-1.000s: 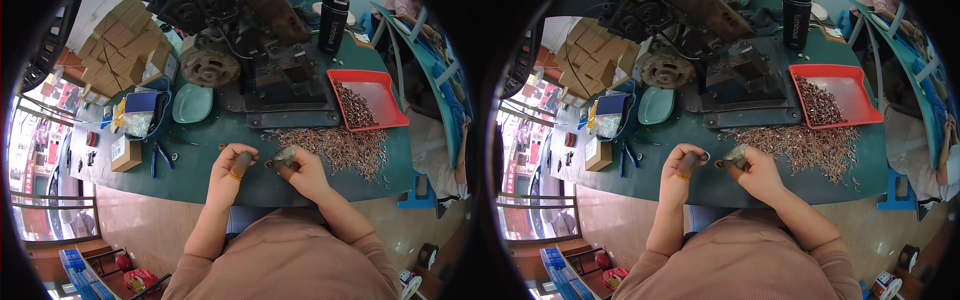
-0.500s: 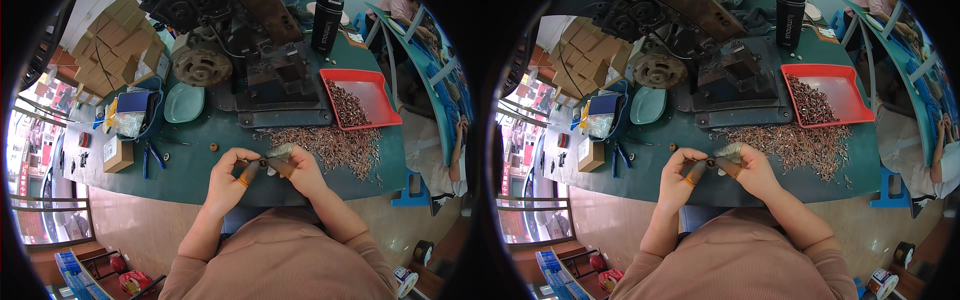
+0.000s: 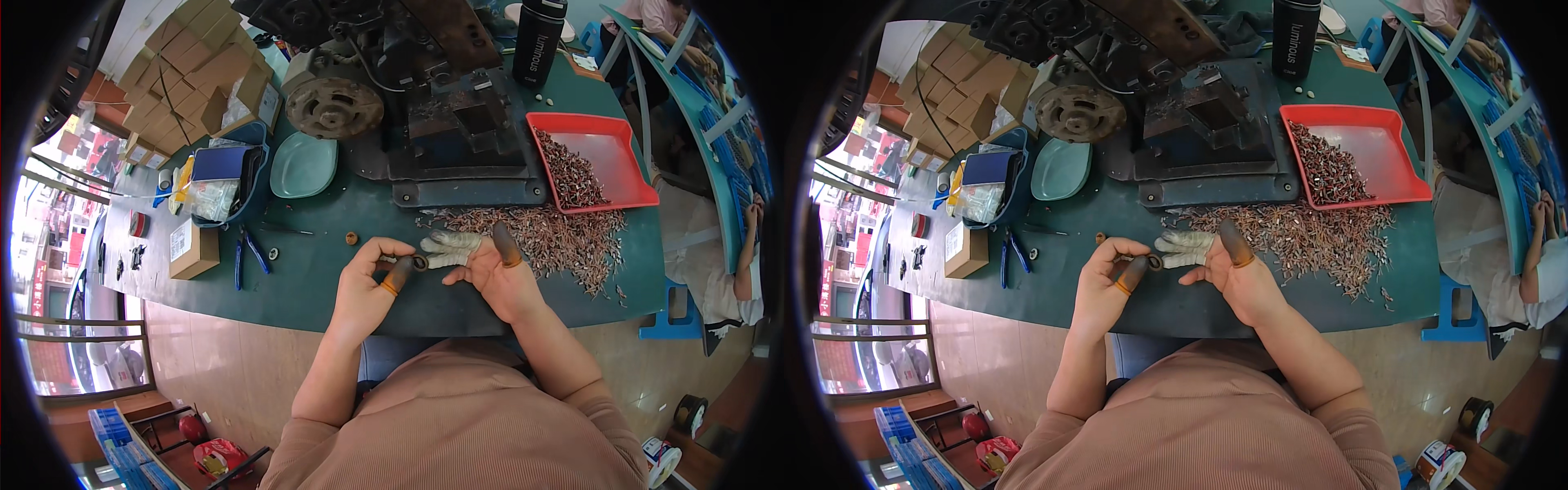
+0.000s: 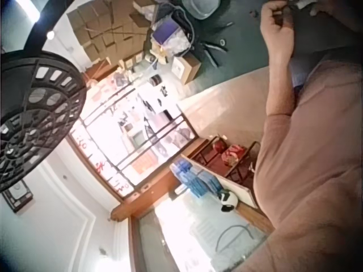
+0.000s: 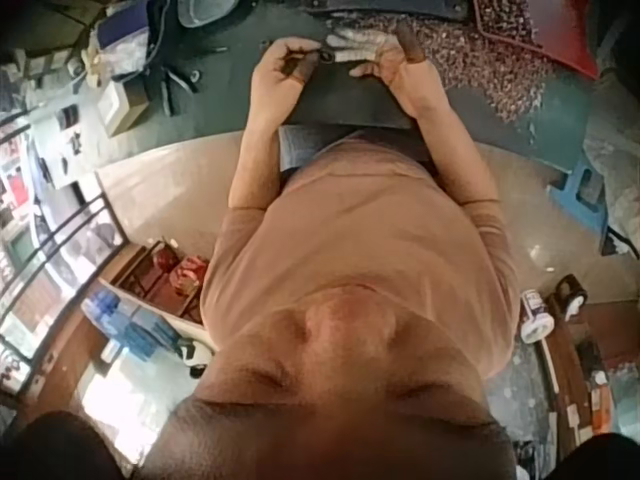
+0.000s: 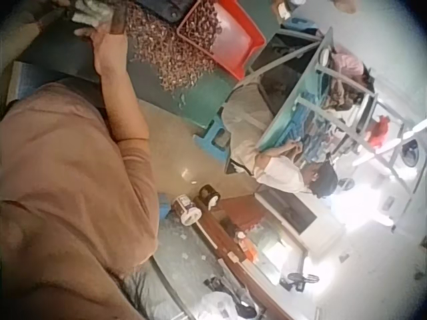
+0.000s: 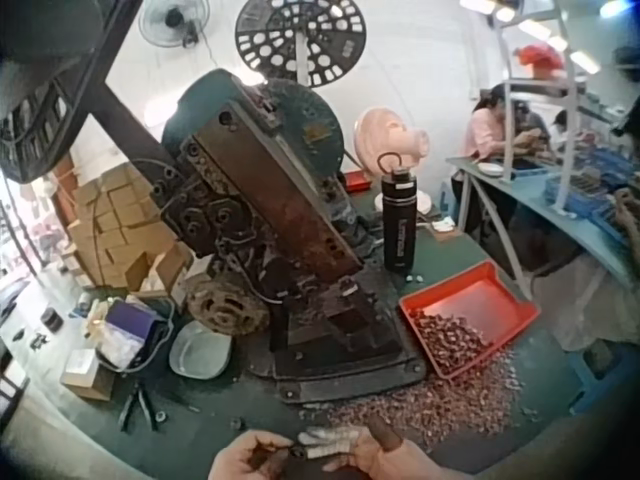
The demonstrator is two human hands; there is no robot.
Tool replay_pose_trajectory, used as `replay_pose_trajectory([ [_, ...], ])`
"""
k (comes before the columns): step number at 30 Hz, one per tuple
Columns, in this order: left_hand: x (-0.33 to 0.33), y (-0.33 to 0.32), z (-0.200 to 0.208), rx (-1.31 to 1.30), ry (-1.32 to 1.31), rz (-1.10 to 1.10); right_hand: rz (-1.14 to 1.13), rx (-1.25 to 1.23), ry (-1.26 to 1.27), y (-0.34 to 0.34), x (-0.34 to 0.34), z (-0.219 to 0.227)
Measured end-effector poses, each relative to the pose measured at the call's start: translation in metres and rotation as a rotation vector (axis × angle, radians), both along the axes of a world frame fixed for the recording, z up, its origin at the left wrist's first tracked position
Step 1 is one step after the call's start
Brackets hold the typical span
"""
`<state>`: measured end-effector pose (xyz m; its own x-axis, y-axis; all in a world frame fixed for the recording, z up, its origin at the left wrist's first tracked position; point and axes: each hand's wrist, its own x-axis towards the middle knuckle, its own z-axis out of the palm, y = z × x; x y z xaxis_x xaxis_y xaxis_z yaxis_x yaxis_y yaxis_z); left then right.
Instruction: Assembling small mechanical components at a manual assembly station in a factory.
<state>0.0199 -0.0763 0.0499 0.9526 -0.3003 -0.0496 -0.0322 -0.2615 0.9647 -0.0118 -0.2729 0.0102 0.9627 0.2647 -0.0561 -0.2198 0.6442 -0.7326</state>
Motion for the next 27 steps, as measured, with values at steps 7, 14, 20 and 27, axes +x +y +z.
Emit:
replay_pose_trajectory([
  [7,0.005,0.004,-0.007,0.417,-0.231,-0.035,-0.033,-0.018,0.007,0.0,0.0,0.004],
  [14,0.006,0.006,0.002,-0.558,-0.066,-0.287,0.066,-0.069,-0.004,0.002,-0.003,0.01],
  [20,0.001,0.003,0.017,-0.907,0.242,-0.295,0.112,-0.025,-0.098,-0.002,-0.005,0.002],
  [27,0.001,0.005,0.018,-0.971,0.284,-0.312,0.102,-0.068,-0.055,0.001,-0.003,0.004],
])
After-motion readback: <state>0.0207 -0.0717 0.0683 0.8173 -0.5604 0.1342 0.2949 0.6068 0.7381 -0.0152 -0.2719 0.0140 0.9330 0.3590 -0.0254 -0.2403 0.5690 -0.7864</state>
